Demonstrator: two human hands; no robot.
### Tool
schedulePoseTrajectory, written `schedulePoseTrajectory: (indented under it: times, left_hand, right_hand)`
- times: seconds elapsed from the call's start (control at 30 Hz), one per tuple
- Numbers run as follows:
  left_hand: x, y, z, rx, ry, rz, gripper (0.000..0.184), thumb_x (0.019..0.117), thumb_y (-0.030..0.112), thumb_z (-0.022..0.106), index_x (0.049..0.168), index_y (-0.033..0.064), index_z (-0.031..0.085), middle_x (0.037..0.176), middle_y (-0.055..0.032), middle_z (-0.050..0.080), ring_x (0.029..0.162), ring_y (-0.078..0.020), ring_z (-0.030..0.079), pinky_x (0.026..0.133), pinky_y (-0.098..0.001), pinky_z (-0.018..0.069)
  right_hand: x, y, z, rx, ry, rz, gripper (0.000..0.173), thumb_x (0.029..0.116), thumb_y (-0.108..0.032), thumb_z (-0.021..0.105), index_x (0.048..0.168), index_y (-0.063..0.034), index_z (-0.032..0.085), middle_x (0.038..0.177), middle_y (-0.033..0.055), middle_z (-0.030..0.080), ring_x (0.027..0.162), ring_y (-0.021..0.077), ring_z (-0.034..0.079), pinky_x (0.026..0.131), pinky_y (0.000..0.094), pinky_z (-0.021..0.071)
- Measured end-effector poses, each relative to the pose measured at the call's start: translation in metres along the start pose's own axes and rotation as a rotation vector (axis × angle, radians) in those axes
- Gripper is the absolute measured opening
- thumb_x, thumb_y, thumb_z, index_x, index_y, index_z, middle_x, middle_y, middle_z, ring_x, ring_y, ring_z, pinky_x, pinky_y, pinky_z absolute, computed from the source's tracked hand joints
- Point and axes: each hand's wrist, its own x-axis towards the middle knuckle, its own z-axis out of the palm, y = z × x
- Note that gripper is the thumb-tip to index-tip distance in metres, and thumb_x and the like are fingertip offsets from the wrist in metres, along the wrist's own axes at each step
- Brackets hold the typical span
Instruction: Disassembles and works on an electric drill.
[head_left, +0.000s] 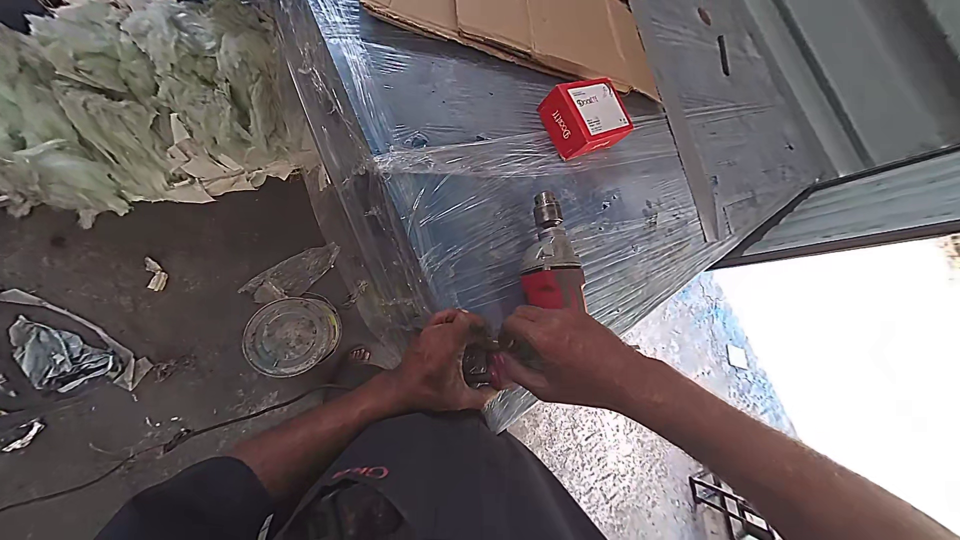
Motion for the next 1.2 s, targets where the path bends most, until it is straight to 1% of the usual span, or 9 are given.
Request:
schedulePoseTrajectory:
  times: [0.07, 0.2, 0.43, 0.6, 0.67, 0.77, 0.97, 1.13, 1.2]
  left_hand:
    - [0.000, 0.000, 0.001, 0.003, -0.002, 0.006, 0.067, 0.0684, 0.043, 0.090, 0.117, 0.0112, 0.057, 0.097, 0.0003, 0.072, 0.102, -0.0105, 0.065, 0.112, -0.0419, 0.0395]
    - [0.000, 0.000, 0.000, 0.003, -0.006, 0.019, 0.067, 0.0676, 0.043, 0.091, 0.117, 0.0111, 0.057, 0.099, 0.0001, 0.073, 0.104, -0.0108, 0.065, 0.113, -0.0416, 0.0387]
    - [0.001, 0.001, -0.001, 0.021, -0.025, 0.021, 0.065, 0.0689, 0.041, 0.090, 0.116, 0.0099, 0.057, 0.096, 0.0001, 0.072, 0.101, -0.0102, 0.066, 0.113, -0.0409, 0.0387]
    - [0.001, 0.000, -0.001, 0.002, -0.017, 0.021, 0.066, 0.0678, 0.041, 0.091, 0.115, 0.0101, 0.057, 0.096, -0.0005, 0.070, 0.102, -0.0118, 0.064, 0.112, -0.0408, 0.0394]
    - [0.001, 0.000, -0.001, -0.001, -0.018, 0.023, 0.065, 0.0679, 0.040, 0.091, 0.116, 0.0107, 0.058, 0.100, -0.0002, 0.073, 0.105, -0.0110, 0.065, 0.114, -0.0411, 0.0381]
    - [0.001, -0.001, -0.001, -0.010, -0.023, 0.026, 0.062, 0.0690, 0.039, 0.091, 0.115, 0.0107, 0.061, 0.100, -0.0003, 0.073, 0.103, -0.0108, 0.065, 0.113, -0.0416, 0.0381]
    - [0.000, -0.001, -0.001, 0.015, -0.035, 0.028, 0.064, 0.0694, 0.042, 0.090, 0.115, 0.0101, 0.059, 0.098, 0.0003, 0.073, 0.102, -0.0091, 0.066, 0.114, -0.0411, 0.0372]
    - [0.000, -0.002, 0.001, 0.020, -0.023, 0.038, 0.065, 0.0693, 0.041, 0.090, 0.115, 0.0083, 0.057, 0.094, -0.0003, 0.071, 0.098, -0.0092, 0.066, 0.114, -0.0402, 0.0380]
    - [0.001, -0.001, 0.001, 0.013, -0.016, 0.032, 0.065, 0.0693, 0.043, 0.090, 0.114, 0.0086, 0.057, 0.093, -0.0006, 0.069, 0.096, -0.0098, 0.065, 0.112, -0.0398, 0.0393]
  right_hand:
    - [-0.003, -0.005, 0.001, -0.035, 0.012, 0.028, 0.039, 0.0987, -0.046, 0.055, 0.089, -0.0098, 0.067, 0.081, 0.0076, 0.065, 0.072, 0.0244, 0.068, 0.057, 0.0434, 0.0533]
    - [-0.001, -0.015, -0.003, -0.077, -0.044, 0.059, 0.029, 0.0957, -0.035, 0.060, 0.086, -0.0081, 0.067, 0.080, 0.0090, 0.065, 0.071, 0.0270, 0.068, 0.056, 0.0449, 0.0537]
    - [0.001, -0.017, -0.001, 0.040, -0.118, 0.108, 0.025, 0.0913, -0.034, 0.067, 0.094, -0.0091, 0.069, 0.090, 0.0093, 0.068, 0.081, 0.0267, 0.069, 0.064, 0.0463, 0.0556]
    - [-0.005, -0.011, 0.003, 0.171, -0.001, 0.051, 0.024, 0.0846, -0.017, 0.072, 0.108, -0.0121, 0.066, 0.105, 0.0069, 0.067, 0.093, 0.0222, 0.068, 0.074, 0.0413, 0.0582]
    - [-0.008, -0.009, 0.003, 0.124, 0.041, 0.093, 0.025, 0.0873, -0.022, 0.070, 0.111, -0.0125, 0.068, 0.103, 0.0071, 0.068, 0.090, 0.0223, 0.069, 0.072, 0.0411, 0.0583]
    - [-0.010, -0.014, 0.006, -0.010, 0.040, 0.160, 0.030, 0.0966, -0.042, 0.062, 0.099, -0.0135, 0.072, 0.090, 0.0068, 0.069, 0.080, 0.0241, 0.071, 0.064, 0.0441, 0.0574]
    - [-0.005, -0.023, 0.003, -0.081, -0.024, 0.126, 0.019, 0.0902, -0.029, 0.067, 0.090, -0.0097, 0.070, 0.084, 0.0084, 0.068, 0.075, 0.0268, 0.070, 0.058, 0.0457, 0.0557]
    - [-0.004, -0.020, 0.006, -0.005, -0.017, 0.044, 0.017, 0.0868, -0.026, 0.071, 0.095, -0.0110, 0.069, 0.092, 0.0078, 0.069, 0.083, 0.0250, 0.071, 0.064, 0.0437, 0.0582]
    - [-0.006, -0.016, 0.008, 0.108, 0.009, -0.006, 0.015, 0.0874, -0.018, 0.070, 0.101, -0.0128, 0.067, 0.098, 0.0053, 0.070, 0.092, 0.0227, 0.070, 0.074, 0.0418, 0.0587]
